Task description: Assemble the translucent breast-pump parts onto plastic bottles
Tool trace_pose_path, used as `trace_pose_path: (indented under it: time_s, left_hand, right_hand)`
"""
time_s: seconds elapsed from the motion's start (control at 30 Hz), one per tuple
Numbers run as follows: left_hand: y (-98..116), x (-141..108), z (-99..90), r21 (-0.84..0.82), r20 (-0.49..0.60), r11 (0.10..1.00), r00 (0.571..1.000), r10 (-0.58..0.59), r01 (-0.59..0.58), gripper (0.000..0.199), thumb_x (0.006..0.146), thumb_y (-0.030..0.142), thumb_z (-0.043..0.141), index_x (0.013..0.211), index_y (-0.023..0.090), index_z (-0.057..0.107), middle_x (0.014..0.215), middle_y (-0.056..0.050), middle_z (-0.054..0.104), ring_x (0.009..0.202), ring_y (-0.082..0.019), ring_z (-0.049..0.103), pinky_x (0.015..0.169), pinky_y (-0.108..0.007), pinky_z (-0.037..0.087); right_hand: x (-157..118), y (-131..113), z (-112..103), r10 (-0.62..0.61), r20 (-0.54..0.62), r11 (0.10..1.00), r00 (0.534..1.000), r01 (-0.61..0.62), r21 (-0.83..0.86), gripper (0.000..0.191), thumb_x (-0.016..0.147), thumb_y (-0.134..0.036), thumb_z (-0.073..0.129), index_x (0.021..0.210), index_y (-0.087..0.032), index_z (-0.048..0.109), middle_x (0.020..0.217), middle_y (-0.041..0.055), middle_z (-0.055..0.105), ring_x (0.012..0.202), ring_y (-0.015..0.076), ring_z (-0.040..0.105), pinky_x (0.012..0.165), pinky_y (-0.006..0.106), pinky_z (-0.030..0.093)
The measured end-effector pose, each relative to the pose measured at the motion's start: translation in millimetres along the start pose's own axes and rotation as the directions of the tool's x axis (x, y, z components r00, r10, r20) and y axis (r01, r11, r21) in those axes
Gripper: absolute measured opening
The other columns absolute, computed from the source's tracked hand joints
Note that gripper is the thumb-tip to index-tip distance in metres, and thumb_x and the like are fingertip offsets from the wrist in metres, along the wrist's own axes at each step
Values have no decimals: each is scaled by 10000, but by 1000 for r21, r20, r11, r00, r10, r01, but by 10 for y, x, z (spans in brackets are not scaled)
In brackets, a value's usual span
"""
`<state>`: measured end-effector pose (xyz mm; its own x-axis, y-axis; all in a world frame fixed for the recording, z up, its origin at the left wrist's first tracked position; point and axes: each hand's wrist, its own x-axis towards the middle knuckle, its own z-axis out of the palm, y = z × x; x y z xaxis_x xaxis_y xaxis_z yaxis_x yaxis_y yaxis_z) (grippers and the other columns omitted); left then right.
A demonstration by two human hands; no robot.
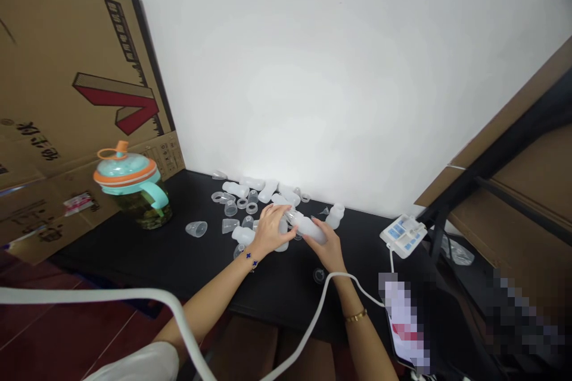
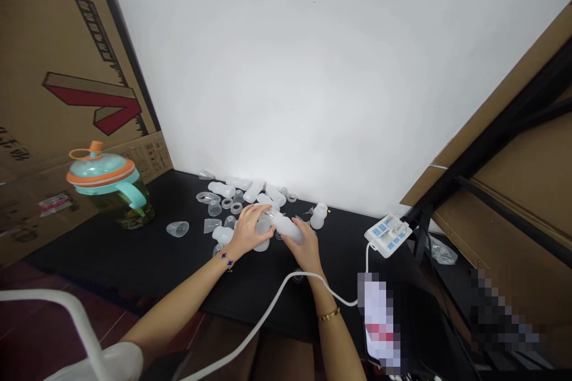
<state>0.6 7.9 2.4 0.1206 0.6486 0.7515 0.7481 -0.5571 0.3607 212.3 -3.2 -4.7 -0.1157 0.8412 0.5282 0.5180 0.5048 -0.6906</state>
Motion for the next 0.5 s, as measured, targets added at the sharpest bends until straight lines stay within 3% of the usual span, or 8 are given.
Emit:
trace_pose_path:
  time_s: [0.27,0.5]
  left_hand:
    - [-14,-5,-5,39,29,998,998,-59,57,480,868,461,656,1273,212,590,1203,-95,712,1136,-294,643,1097,-495,398]
    - [-3,-22,34,3,23,998,998,-64,64,397,856,417,656,1195,213,631,1112,-79,738,1071,-280,667,1091,-496,418]
  right_hand:
    - [-41,30,47,-173,-80,968,982,154,-199,361,869,-304,636,1222,-236,671,1231,104,670,1165,292,612,1031,482,492]
    - [-38,19,39,-282,-100,940,954,254,-227,425,837,-148,545,1235,-251,654,1208,91,665,1162,280,605,1028,490,485]
